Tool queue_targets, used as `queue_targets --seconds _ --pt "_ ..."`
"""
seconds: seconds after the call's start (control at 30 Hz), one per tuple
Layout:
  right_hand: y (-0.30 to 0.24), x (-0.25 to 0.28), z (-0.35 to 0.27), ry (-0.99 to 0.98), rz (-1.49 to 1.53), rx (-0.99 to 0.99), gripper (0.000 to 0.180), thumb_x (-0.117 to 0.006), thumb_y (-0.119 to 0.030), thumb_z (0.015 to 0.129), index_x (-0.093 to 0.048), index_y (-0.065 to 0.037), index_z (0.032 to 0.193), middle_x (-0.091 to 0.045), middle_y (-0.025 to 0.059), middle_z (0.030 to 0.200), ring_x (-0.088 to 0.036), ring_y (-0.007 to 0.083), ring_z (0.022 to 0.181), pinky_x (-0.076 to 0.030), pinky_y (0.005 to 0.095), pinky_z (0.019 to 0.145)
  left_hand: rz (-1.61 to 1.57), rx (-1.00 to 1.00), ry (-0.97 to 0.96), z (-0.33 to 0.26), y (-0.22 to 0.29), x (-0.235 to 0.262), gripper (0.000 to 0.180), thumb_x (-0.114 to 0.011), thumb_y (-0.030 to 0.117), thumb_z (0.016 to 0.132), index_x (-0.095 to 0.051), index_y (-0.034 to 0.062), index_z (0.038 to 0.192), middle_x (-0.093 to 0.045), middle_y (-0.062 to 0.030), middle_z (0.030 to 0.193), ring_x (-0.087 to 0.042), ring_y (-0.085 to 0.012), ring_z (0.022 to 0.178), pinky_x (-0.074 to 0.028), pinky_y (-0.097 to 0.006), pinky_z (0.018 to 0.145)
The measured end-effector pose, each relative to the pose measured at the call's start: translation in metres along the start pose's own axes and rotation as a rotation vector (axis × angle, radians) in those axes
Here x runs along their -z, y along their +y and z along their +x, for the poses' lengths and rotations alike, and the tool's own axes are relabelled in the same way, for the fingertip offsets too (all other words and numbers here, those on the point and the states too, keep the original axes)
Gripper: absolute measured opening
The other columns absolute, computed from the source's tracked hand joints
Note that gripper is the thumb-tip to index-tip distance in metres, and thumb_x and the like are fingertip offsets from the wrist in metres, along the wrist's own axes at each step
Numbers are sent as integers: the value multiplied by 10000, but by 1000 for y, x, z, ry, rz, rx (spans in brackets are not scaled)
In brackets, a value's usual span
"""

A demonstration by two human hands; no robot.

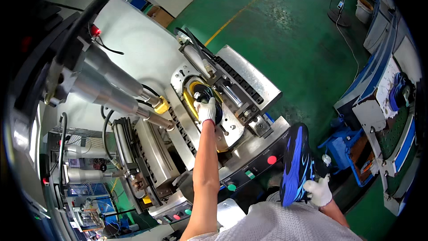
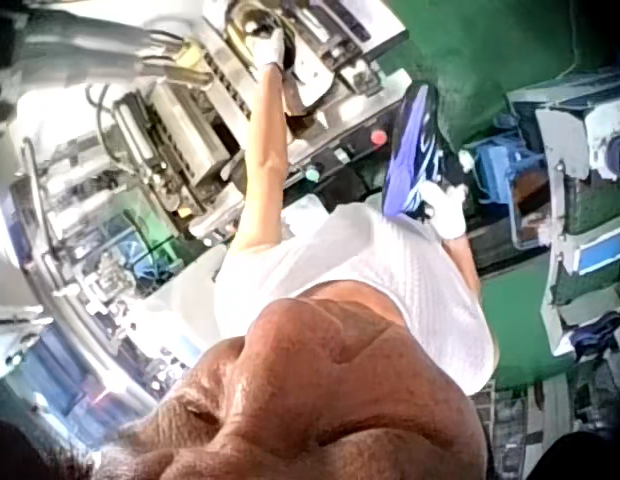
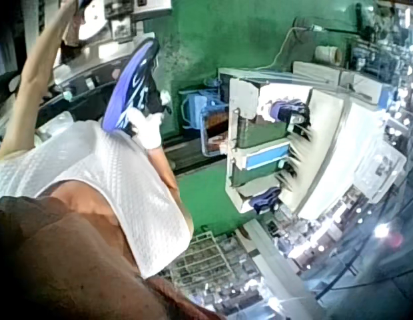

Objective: The person operates a shoe assembly machine in a factory setting. They pick up blue and black sneakers from a conveyor belt, place them into a mechanical press to attach the soles, and then move the finished shoes to a collection area. The process is repeated continuously for multiple pairs of shoes.

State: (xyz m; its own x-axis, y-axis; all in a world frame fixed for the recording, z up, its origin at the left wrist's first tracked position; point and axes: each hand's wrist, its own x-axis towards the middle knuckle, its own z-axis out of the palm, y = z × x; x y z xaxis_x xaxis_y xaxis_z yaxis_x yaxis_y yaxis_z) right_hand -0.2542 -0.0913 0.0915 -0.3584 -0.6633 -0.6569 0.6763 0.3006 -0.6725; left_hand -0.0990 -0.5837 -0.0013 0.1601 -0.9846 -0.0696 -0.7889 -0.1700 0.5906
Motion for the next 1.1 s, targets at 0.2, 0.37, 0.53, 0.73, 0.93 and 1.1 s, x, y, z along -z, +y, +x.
queue_targets --seconds 0.2,0.37,0.53,0.73,0.93,1.1 --pt "-9 -2 15 -17 -201 -123 394 -773 -171 866 -594 -9 1178 -643 31 880 -572 100 647 -455 266 522 -234 -50 -134 29 4 28 549 -808 297 757 -655 -80 1127 -738 -234 1072 -722 -324 1028 -550 -399 924" --pt "-41 -53 36 -107 -460 107 393 -776 -181 887 -663 -39 1236 -643 -19 833 -507 29 581 -396 230 489 -360 -75 -155 -14 -27 116 472 -812 246 861 -692 -9 1239 -734 -99 1085 -680 -165 907 -555 -317 819" --pt "-97 -179 76 -284 -600 317 489 -811 -309 869 -620 -66 1248 -600 -32 773 -447 36 518 -344 243 430 -622 -323 -209 -170 -76 217 547 -714 48 858 -575 12 1386 -643 -57 1243 -594 -158 1125 -469 -326 1031" --pt "-111 -355 285 -201 -1402 762 531 -734 -439 833 -709 56 1025 -737 230 1029 -738 327 882 -562 446 777 -575 98 -402 -315 -194 268 649 -824 97 728 -600 -15 1327 -651 -113 1290 -612 -196 1180 -484 -340 1050" --pt "-9 -374 401 79 -1579 1183 469 -633 -475 860 -750 -32 959 -730 237 1021 -716 404 956 -557 496 853 18 738 -244 -447 -303 260 712 -825 364 816 -549 24 1377 -706 -189 1218 -684 -335 1132 -528 -438 972" --pt "-25 -389 399 -86 -1809 1066 566 -580 -557 878 -759 -33 997 -728 261 1026 -702 437 999 -531 527 871 -237 844 354 -523 -416 163 657 -764 260 854 -492 16 1401 -626 -209 1345 -601 -360 1270 -475 -438 1057"
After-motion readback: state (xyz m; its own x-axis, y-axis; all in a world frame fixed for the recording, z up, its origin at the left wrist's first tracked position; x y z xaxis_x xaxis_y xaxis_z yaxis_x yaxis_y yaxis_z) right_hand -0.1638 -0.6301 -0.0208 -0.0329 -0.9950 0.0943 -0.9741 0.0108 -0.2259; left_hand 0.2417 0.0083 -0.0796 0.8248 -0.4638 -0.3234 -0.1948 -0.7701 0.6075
